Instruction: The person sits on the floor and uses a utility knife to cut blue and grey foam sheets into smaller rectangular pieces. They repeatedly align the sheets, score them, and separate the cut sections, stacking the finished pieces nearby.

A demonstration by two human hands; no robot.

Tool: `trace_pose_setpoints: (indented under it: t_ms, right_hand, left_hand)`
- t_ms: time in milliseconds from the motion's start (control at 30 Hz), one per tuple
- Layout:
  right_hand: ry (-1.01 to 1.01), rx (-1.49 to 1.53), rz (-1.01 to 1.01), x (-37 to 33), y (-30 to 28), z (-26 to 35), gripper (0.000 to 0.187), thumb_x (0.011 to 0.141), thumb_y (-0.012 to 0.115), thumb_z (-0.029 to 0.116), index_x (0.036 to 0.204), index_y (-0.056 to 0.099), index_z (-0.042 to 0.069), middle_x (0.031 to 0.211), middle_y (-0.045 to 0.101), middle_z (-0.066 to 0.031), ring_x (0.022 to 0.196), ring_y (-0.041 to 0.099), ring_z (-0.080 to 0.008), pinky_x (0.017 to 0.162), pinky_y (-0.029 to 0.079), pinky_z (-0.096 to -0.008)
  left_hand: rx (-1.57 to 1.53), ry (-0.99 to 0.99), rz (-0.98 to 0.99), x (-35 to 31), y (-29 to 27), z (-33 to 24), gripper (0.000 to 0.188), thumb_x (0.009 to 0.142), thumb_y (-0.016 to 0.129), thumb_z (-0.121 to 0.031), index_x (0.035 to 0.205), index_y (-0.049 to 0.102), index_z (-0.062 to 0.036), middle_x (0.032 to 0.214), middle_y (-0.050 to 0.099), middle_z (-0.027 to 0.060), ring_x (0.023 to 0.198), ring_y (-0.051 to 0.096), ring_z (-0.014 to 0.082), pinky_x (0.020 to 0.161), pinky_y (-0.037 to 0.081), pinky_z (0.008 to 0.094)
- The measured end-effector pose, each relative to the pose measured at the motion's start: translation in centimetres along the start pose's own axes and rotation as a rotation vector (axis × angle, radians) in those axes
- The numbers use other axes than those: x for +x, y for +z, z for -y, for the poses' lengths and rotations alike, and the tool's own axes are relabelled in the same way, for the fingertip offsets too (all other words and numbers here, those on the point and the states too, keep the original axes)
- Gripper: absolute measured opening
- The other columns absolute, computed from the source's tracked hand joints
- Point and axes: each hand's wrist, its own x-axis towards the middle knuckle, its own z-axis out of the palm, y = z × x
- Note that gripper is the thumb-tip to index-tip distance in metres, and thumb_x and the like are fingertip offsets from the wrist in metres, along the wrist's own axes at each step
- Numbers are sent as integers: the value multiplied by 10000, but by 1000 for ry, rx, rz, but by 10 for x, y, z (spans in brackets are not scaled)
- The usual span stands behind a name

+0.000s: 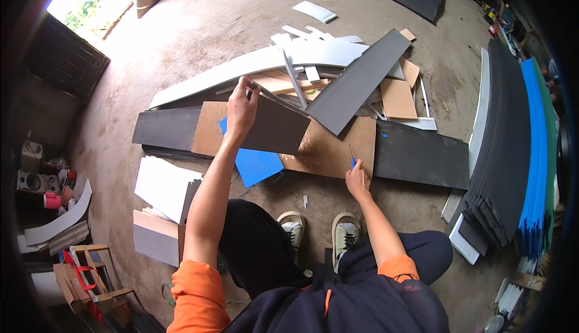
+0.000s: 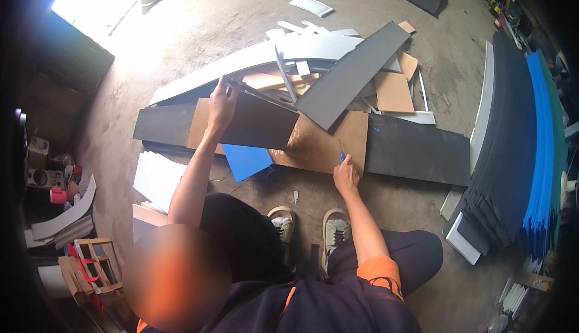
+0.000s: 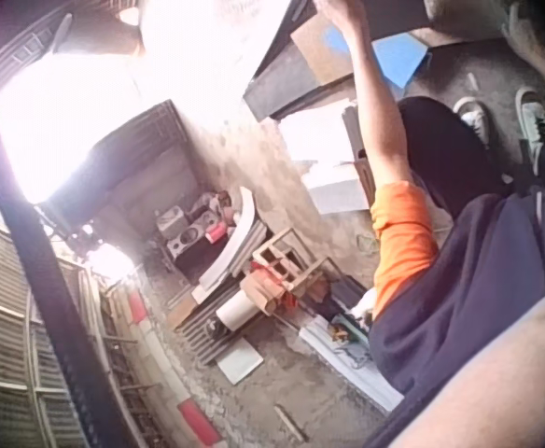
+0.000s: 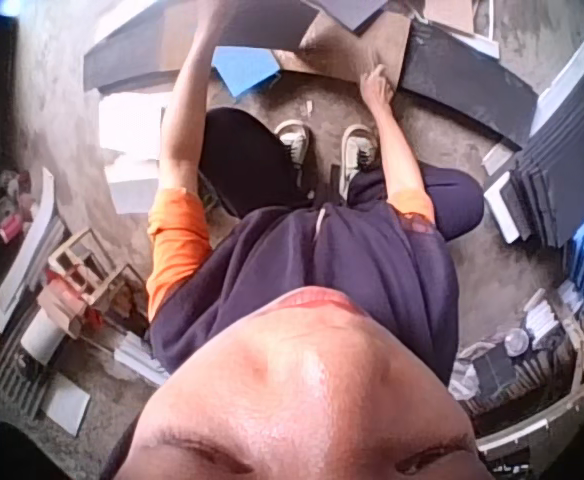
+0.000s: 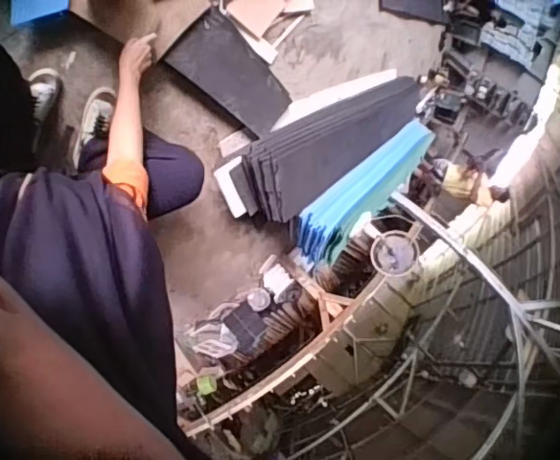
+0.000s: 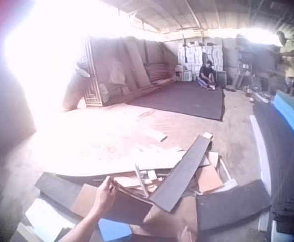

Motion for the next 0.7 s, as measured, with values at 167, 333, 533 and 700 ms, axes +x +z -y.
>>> trace_pose_setpoints:
  t_ms: [167,333,533,700]
  right_hand:
    - [-3,-216,64,27,4,7,525,790,539,180,1212,273,15,1224,308,-242,1095,393,-434,849,403,-505]
    - [-37,284,342,69,-40,50,643,832,508,429,1275,284,19,1200,369,-207,1086,441,-395,876,380,-508]
    - [-221,1327,817,66,-153,123,749,798,553,494,1245,236,-16,1160,406,-213,988,542,-333,819,470,-450]
    - [-185,1357,461,55,-184,126,373,818,581,173,1035,325,9,1014,458,-135,877,562,-230,763,523,-387]
  left_hand:
    - [-20,-167,-220,-17,-20,38,214,828,553,-184,903,436,-22,804,577,164,776,572,336,674,420,397]
    - [-526,-559,-231,-27,-41,67,185,851,539,-195,902,414,-69,695,501,45,629,478,148,597,403,318]
    - [-817,-601,-326,-26,-34,57,191,872,508,-204,943,376,-86,777,475,24,711,421,107,636,379,276]
    - [-959,-737,-302,-20,9,40,224,873,503,-232,974,369,-84,858,475,50,761,452,142,693,412,306]
